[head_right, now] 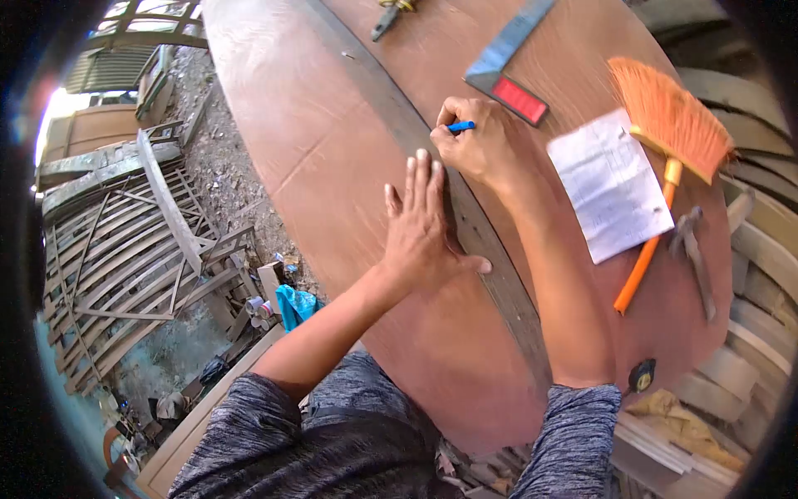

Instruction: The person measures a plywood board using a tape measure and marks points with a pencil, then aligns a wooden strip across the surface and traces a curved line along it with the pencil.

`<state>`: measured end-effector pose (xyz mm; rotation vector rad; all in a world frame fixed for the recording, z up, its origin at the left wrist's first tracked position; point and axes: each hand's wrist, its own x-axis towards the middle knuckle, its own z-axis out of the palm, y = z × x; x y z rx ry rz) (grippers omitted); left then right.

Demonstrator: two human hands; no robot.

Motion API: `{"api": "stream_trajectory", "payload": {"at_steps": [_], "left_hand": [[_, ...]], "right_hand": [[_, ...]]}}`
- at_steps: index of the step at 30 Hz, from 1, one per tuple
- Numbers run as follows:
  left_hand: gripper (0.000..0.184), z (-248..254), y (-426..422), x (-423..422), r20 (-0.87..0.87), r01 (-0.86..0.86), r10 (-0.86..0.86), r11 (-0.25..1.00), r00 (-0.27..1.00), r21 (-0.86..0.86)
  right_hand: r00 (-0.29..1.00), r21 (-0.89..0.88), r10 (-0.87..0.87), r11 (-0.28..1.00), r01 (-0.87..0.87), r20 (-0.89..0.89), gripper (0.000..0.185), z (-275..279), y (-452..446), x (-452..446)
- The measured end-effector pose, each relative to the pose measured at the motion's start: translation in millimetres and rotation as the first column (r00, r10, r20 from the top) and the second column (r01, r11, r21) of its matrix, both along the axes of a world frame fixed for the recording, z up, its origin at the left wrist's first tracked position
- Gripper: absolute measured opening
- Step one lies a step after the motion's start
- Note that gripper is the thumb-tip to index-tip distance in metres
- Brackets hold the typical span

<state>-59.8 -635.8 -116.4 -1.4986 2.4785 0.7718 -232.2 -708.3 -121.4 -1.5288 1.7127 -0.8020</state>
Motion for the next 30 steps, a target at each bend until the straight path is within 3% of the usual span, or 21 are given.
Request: {"api": "stream_trajectory", "payload": {"at_steps": [1,5,8,10,13,15,16,17,19,20,21,23,30], "left_hand": [[0.161,1,0,0,0.003,0.002,-0.002,1.000,1.000,-0.010],[0.159,-7,6,-2,-0.014,0.024,-0.025,0.998,1.000,-0.059],[0.157,-8,10,-4,0.000,0.039,-0.040,0.994,0.999,-0.101],[0.157,-8,10,-4,0.024,0.061,-0.059,0.993,0.998,-0.102],[0.157,-11,13,-3,0.078,0.111,-0.100,0.982,0.992,-0.154],[0.154,-32,6,10,-0.025,0.142,-0.150,0.970,0.988,-0.197],[0.142,-25,8,2,-0.019,0.200,-0.214,0.938,0.977,-0.282],[0.137,-29,4,5,-0.093,0.191,-0.214,0.958,0.972,-0.213],[0.145,-28,3,4,0.087,0.270,-0.256,0.919,0.963,-0.289],[0.151,-44,-1,14,-0.019,0.240,-0.253,0.936,0.967,-0.258],[0.150,-31,0,7,0.107,0.264,-0.246,0.937,0.963,-0.228],[0.147,-46,-12,22,-0.021,0.261,-0.273,0.937,0.962,-0.233],[0.140,-55,-19,28,-0.066,0.290,-0.303,0.944,0.951,-0.157]], "right_hand": [[0.999,0.048,0.002,0.999,0.000,-0.048,0.018,3,16,-7],[0.999,0.198,0.029,0.980,-0.036,0.039,0.017,13,112,-37],[0.996,0.210,-0.022,0.978,0.003,0.088,0.011,34,205,-60],[0.997,0.345,-0.022,0.939,-0.004,0.072,0.011,51,262,-77],[0.979,0.468,-0.174,0.878,0.106,0.103,0.012,57,351,-92],[0.986,0.471,-0.156,0.875,0.113,0.053,0.013,64,402,-102],[0.988,0.480,-0.154,0.869,0.122,0.027,0.013,68,426,-107],[0.989,0.486,-0.148,0.864,0.128,0.002,0.013,71,450,-113],[0.987,0.516,-0.163,0.845,0.138,0.004,0.015,76,499,-126],[0.985,0.509,-0.173,0.849,0.145,0.009,0.015,75,522,-131],[0.984,0.494,-0.179,0.857,0.148,0.016,0.016,76,539,-133],[0.977,0.500,-0.211,0.847,0.183,0.000,0.016,78,560,-133],[0.953,0.517,-0.301,0.822,0.241,0.035,0.017,84,623,-147]]}}
